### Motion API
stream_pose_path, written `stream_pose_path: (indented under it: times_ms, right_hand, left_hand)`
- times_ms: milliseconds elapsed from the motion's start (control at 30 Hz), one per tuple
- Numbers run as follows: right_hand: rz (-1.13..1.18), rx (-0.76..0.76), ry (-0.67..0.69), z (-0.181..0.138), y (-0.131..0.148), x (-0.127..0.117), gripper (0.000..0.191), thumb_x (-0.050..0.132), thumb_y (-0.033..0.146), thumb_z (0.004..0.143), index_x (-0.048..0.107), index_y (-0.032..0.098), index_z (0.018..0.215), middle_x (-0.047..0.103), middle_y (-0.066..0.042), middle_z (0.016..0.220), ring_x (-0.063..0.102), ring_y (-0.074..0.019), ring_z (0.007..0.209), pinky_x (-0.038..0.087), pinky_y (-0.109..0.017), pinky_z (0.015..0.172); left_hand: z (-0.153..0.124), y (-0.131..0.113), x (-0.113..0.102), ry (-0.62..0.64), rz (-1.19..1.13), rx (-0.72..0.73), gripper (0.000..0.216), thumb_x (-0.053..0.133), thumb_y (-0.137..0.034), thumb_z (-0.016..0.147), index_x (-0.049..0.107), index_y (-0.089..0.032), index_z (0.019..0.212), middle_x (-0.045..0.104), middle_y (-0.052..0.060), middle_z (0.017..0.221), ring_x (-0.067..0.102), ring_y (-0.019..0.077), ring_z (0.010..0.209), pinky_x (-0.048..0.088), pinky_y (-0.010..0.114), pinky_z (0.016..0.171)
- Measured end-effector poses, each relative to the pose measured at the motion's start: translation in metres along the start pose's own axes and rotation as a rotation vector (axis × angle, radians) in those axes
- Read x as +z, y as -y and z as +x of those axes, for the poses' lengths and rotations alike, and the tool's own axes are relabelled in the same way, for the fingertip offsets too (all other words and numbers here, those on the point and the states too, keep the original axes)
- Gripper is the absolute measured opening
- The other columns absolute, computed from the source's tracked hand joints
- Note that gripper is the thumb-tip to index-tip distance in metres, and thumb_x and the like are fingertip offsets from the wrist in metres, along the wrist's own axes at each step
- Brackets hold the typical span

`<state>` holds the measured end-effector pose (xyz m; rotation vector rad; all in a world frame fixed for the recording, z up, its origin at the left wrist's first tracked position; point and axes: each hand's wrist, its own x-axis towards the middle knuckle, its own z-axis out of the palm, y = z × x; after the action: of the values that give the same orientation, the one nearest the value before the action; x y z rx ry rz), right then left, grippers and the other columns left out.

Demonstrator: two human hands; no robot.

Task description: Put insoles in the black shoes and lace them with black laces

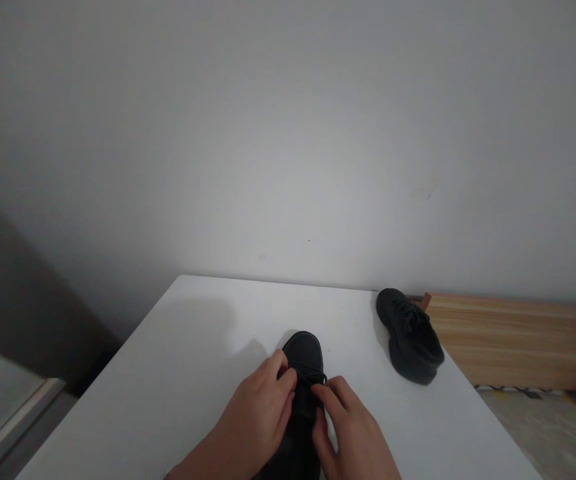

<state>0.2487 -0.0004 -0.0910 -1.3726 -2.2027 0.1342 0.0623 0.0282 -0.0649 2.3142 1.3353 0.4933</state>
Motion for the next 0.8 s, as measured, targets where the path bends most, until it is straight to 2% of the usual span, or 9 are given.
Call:
stream_pose_path:
  times_ms: [267,400,500,633,700,800]
  right_hand:
    - [-0.143,0.065,0.011,0.012,0.001,0.005,0.027,0.048,0.0,0.083,0.063,0.022,0.088,0.065,-0.007,0.087,0.068,-0.0227,0.07,0.056,-0.033,0.06]
    - [-0.148,0.049,-0.025,0.018,0.004,0.005,0.026,0.047,0.0,0.084,0.06,0.022,0.089,0.064,-0.01,0.097,0.065,-0.0255,0.079,0.055,-0.038,0.066]
    - [0.071,0.004,-0.061,0.02,0.007,-0.006,0.022,0.044,0.006,0.091,0.056,0.024,0.095,0.063,-0.009,0.103,0.062,-0.025,0.088,0.054,-0.039,0.075]
    - [0.544,0.08,-0.156,0.018,0.012,-0.038,0.016,0.038,0.017,0.103,0.051,0.026,0.101,0.063,-0.003,0.093,0.063,-0.0168,0.087,0.054,-0.027,0.077]
    - [0.715,0.155,-0.274,0.016,0.013,-0.053,0.014,0.039,0.023,0.105,0.051,0.027,0.1,0.064,0.0,0.087,0.063,-0.0147,0.086,0.053,-0.024,0.077]
    - [0.912,0.239,-0.45,0.016,0.011,-0.064,0.009,0.046,0.032,0.104,0.051,0.028,0.098,0.063,0.002,0.081,0.062,-0.0155,0.093,0.052,-0.028,0.089]
  left_hand:
    - [-0.005,-0.004,0.006,-0.032,-0.003,-0.007,0.022,0.041,-0.005,0.09,0.059,-0.018,0.092,0.056,0.01,0.104,0.063,0.0224,0.088,0.055,0.035,0.079]
    - [-0.006,-0.006,0.004,-0.099,-0.032,0.034,0.021,0.041,-0.008,0.09,0.06,-0.018,0.093,0.058,0.012,0.104,0.062,0.0253,0.09,0.053,0.039,0.079]
    - [-0.009,-0.011,-0.007,-0.204,-0.184,0.113,0.018,0.043,-0.011,0.094,0.058,-0.02,0.093,0.062,0.009,0.099,0.06,0.0241,0.091,0.051,0.037,0.081]
    - [-0.021,-0.017,-0.032,-0.386,-0.507,0.209,0.019,0.041,-0.015,0.101,0.058,-0.024,0.101,0.066,0.004,0.098,0.062,0.0186,0.094,0.05,0.03,0.084]
    - [-0.028,-0.016,-0.043,-0.438,-0.645,0.172,0.02,0.039,-0.018,0.104,0.058,-0.026,0.104,0.068,0.002,0.098,0.064,0.0164,0.094,0.051,0.028,0.086]
    - [-0.033,-0.009,-0.051,-0.456,-0.757,0.045,0.019,0.037,-0.024,0.106,0.055,-0.026,0.101,0.067,-0.001,0.085,0.066,0.0147,0.083,0.052,0.027,0.082]
